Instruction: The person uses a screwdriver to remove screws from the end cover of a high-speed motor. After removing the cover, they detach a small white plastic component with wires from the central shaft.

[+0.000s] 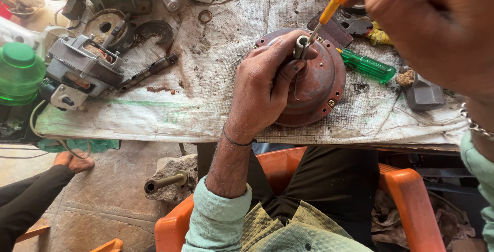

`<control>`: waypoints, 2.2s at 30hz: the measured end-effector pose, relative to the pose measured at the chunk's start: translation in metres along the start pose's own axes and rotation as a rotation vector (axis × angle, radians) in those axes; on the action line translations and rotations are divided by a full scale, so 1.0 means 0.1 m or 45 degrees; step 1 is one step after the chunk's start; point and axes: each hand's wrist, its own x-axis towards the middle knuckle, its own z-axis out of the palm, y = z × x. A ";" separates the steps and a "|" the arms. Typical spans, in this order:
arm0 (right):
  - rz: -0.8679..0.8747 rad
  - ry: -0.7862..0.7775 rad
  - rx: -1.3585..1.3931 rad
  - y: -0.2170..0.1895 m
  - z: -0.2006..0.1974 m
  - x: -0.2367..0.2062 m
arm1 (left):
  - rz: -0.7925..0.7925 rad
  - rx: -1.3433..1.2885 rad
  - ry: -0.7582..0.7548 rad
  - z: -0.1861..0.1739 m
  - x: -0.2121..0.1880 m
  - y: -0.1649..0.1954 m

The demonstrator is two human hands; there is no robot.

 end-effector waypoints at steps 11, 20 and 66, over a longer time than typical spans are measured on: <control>-0.120 -0.024 -0.256 -0.30 0.07 0.26 | -0.018 -0.087 0.005 -0.04 0.00 0.00; -0.209 -0.158 -0.196 -0.18 0.04 0.50 | -0.013 -0.075 -0.030 -0.08 0.00 0.03; -0.292 -0.092 0.567 0.23 0.15 0.17 | 0.144 0.394 0.148 -0.13 0.14 0.48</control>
